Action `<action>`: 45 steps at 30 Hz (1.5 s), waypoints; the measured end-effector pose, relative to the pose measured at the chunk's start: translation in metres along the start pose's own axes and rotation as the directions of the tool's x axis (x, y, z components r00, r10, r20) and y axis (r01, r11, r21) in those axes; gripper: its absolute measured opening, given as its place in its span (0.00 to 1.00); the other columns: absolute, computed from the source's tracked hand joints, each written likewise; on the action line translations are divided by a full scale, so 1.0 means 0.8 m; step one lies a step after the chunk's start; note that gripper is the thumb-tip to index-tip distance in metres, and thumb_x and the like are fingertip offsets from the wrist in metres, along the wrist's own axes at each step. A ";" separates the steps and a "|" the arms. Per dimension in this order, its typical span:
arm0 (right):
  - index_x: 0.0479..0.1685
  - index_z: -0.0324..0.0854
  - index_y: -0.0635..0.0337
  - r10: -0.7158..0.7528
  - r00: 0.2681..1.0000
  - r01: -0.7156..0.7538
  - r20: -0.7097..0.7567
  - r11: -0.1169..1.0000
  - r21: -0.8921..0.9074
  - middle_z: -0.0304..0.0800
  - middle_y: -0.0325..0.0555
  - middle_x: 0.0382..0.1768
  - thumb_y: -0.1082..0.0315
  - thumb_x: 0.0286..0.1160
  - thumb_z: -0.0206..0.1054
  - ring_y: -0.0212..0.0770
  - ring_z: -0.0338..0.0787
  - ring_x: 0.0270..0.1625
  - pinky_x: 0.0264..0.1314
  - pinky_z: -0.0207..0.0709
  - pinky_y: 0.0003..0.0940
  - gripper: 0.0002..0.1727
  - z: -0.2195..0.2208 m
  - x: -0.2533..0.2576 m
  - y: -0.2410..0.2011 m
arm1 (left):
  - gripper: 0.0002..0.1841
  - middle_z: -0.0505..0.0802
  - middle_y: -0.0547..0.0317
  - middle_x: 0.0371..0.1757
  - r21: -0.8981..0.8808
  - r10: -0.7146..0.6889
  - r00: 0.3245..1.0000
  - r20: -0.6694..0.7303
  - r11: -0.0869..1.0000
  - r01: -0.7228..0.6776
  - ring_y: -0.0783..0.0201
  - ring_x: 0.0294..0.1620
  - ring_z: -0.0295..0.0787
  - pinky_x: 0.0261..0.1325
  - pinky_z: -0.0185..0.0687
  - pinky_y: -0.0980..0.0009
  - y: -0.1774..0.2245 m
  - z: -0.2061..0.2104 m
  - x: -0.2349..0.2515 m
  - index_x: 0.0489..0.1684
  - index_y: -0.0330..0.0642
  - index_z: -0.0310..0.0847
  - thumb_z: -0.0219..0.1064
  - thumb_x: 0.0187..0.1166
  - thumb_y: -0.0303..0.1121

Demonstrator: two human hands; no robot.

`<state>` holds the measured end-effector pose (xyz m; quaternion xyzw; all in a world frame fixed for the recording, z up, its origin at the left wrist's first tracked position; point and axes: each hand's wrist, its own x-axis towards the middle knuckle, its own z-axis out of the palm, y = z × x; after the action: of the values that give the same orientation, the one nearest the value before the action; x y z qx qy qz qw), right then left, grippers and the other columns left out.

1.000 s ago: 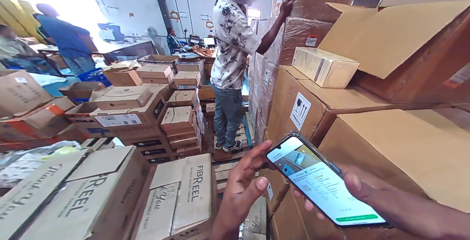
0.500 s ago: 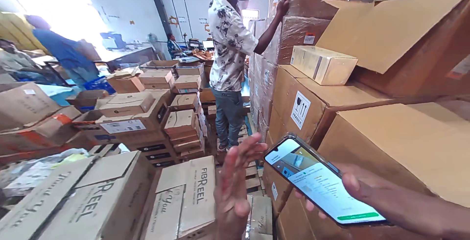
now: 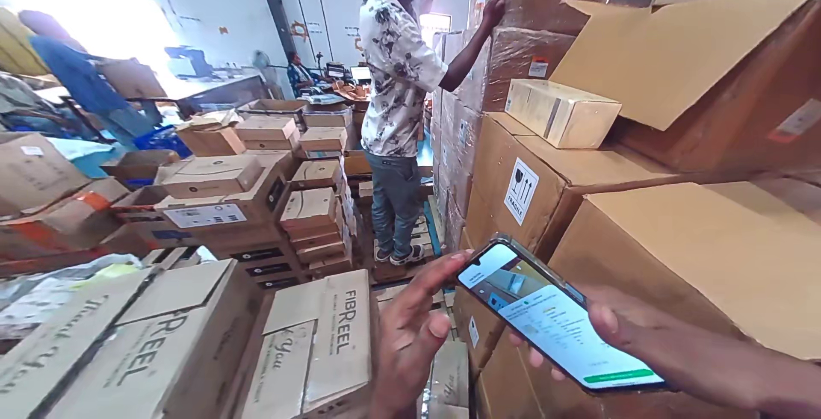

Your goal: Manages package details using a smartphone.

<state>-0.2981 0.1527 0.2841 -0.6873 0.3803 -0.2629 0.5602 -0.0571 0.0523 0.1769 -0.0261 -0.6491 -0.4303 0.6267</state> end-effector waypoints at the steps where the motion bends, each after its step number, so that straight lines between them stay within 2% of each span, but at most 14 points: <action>1: 0.79 0.69 0.52 0.003 1.000 -0.003 -0.002 1.000 0.005 0.89 0.49 0.60 0.26 0.78 0.48 0.44 0.93 0.55 0.50 0.91 0.35 0.44 0.000 0.000 -0.001 | 0.29 0.87 0.59 0.74 0.005 -0.004 1.000 0.002 1.000 0.004 0.64 0.71 0.85 0.75 0.79 0.66 0.001 0.000 0.000 0.78 0.46 0.78 0.56 0.87 0.56; 5: 0.80 0.67 0.55 0.015 1.000 -0.012 -0.026 0.995 0.102 0.87 0.54 0.62 0.21 0.73 0.46 0.49 0.93 0.57 0.54 0.92 0.41 0.50 -0.002 -0.001 0.000 | 0.31 0.87 0.61 0.73 -0.012 -0.048 0.999 -0.005 0.999 0.048 0.66 0.66 0.86 0.71 0.82 0.68 0.003 0.004 -0.001 0.81 0.44 0.73 0.59 0.86 0.55; 8: 0.82 0.65 0.53 0.028 0.999 -0.019 -0.042 0.980 0.196 0.85 0.56 0.65 0.19 0.68 0.48 0.51 0.91 0.60 0.56 0.91 0.42 0.53 -0.005 -0.002 -0.001 | 0.35 0.87 0.59 0.72 -0.008 -0.082 0.997 -0.005 0.997 0.082 0.63 0.67 0.87 0.72 0.82 0.65 0.004 0.008 -0.001 0.86 0.40 0.65 0.60 0.85 0.54; 10: 0.83 0.64 0.53 0.006 0.999 0.002 -0.032 0.970 0.245 0.84 0.56 0.66 0.20 0.68 0.49 0.52 0.90 0.63 0.60 0.90 0.44 0.52 -0.006 -0.002 0.000 | 0.39 0.88 0.58 0.71 -0.020 -0.103 0.995 -0.004 0.994 0.103 0.62 0.66 0.87 0.72 0.83 0.64 0.005 0.011 0.000 0.89 0.37 0.56 0.62 0.85 0.54; 13: 0.80 0.68 0.51 0.005 1.000 0.003 -0.031 0.968 0.250 0.87 0.53 0.65 0.20 0.69 0.49 0.49 0.91 0.62 0.59 0.91 0.41 0.50 -0.005 -0.003 -0.001 | 0.45 0.88 0.54 0.69 -0.094 -0.148 0.988 -0.039 0.985 0.144 0.61 0.65 0.87 0.71 0.84 0.61 0.009 0.026 0.002 0.90 0.30 0.45 0.65 0.83 0.50; 16: 0.79 0.70 0.50 0.015 0.999 -0.007 -0.030 0.972 0.236 0.88 0.50 0.64 0.21 0.69 0.49 0.45 0.92 0.62 0.60 0.90 0.38 0.49 -0.002 -0.006 -0.004 | 0.49 0.85 0.49 0.71 -0.155 -0.192 0.980 -0.052 0.971 0.182 0.60 0.67 0.86 0.74 0.82 0.60 0.012 0.044 0.004 0.90 0.25 0.39 0.69 0.81 0.48; 20: 0.76 0.72 0.50 -0.010 0.999 0.019 -0.045 0.975 0.220 0.90 0.47 0.61 0.22 0.71 0.48 0.42 0.92 0.60 0.59 0.90 0.35 0.47 -0.001 -0.007 -0.005 | 0.51 0.85 0.47 0.70 -0.164 -0.205 0.975 -0.085 0.968 0.189 0.62 0.64 0.87 0.70 0.84 0.63 0.014 0.061 0.006 0.90 0.24 0.35 0.72 0.79 0.44; 23: 0.77 0.71 0.51 -0.013 0.999 0.024 -0.047 0.970 0.243 0.89 0.48 0.62 0.22 0.72 0.48 0.44 0.92 0.61 0.59 0.91 0.38 0.47 -0.001 -0.006 -0.008 | 0.51 0.84 0.47 0.71 -0.158 -0.205 0.974 -0.097 0.969 0.188 0.61 0.64 0.88 0.69 0.86 0.63 0.013 0.066 0.009 0.91 0.28 0.35 0.72 0.77 0.41; 30: 0.72 0.74 0.51 0.000 0.995 0.024 -0.099 0.971 0.240 0.91 0.44 0.57 0.20 0.69 0.49 0.40 0.93 0.57 0.53 0.91 0.33 0.47 0.001 -0.007 -0.016 | 0.58 0.83 0.54 0.73 -0.199 -0.223 0.973 -0.056 0.958 0.208 0.60 0.63 0.89 0.64 0.89 0.64 0.013 0.076 0.014 0.94 0.38 0.25 0.75 0.76 0.45; 33: 0.73 0.73 0.50 0.005 0.994 0.022 -0.107 0.967 0.254 0.91 0.42 0.56 0.20 0.68 0.49 0.38 0.93 0.57 0.52 0.92 0.32 0.47 0.002 -0.007 -0.017 | 0.59 0.83 0.55 0.72 -0.207 -0.228 0.972 -0.048 0.955 0.214 0.60 0.60 0.90 0.56 0.93 0.63 0.011 0.076 0.015 0.94 0.41 0.22 0.74 0.76 0.46; 36: 0.73 0.73 0.51 0.006 0.995 0.021 -0.095 0.959 0.283 0.91 0.43 0.56 0.20 0.69 0.50 0.39 0.93 0.57 0.49 0.92 0.32 0.47 0.001 -0.006 -0.015 | 0.59 0.83 0.56 0.73 -0.199 -0.232 0.972 -0.046 0.955 0.219 0.60 0.61 0.90 0.57 0.93 0.63 0.011 0.076 0.015 0.93 0.40 0.22 0.75 0.76 0.46; 40: 0.73 0.72 0.52 0.006 0.995 0.022 -0.104 0.963 0.267 0.91 0.42 0.55 0.20 0.68 0.49 0.38 0.93 0.57 0.51 0.92 0.32 0.48 0.000 -0.006 -0.014 | 0.59 0.82 0.55 0.74 -0.201 -0.236 0.971 -0.049 0.954 0.222 0.60 0.62 0.90 0.60 0.92 0.64 0.009 0.076 0.015 0.93 0.40 0.20 0.75 0.76 0.45; 42: 0.73 0.72 0.53 -0.005 0.995 0.031 -0.098 0.963 0.267 0.90 0.43 0.55 0.20 0.69 0.49 0.39 0.93 0.57 0.53 0.92 0.33 0.48 -0.001 -0.005 -0.013 | 0.59 0.82 0.56 0.74 -0.196 -0.237 0.970 -0.047 0.955 0.223 0.61 0.65 0.88 0.66 0.89 0.64 0.008 0.076 0.014 0.94 0.41 0.21 0.75 0.76 0.45; 45: 0.74 0.71 0.53 -0.002 0.995 0.025 -0.100 0.973 0.228 0.90 0.43 0.57 0.20 0.69 0.48 0.39 0.93 0.58 0.54 0.92 0.33 0.48 -0.001 -0.006 -0.015 | 0.59 0.82 0.54 0.75 -0.192 -0.235 0.971 -0.045 0.956 0.223 0.60 0.66 0.88 0.67 0.88 0.64 0.007 0.075 0.014 0.94 0.41 0.21 0.74 0.76 0.45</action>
<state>-0.2984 0.1570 0.2963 -0.6070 0.3699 -0.3425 0.6143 -0.1042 0.0857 0.1984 0.0054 -0.5834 -0.5592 0.5890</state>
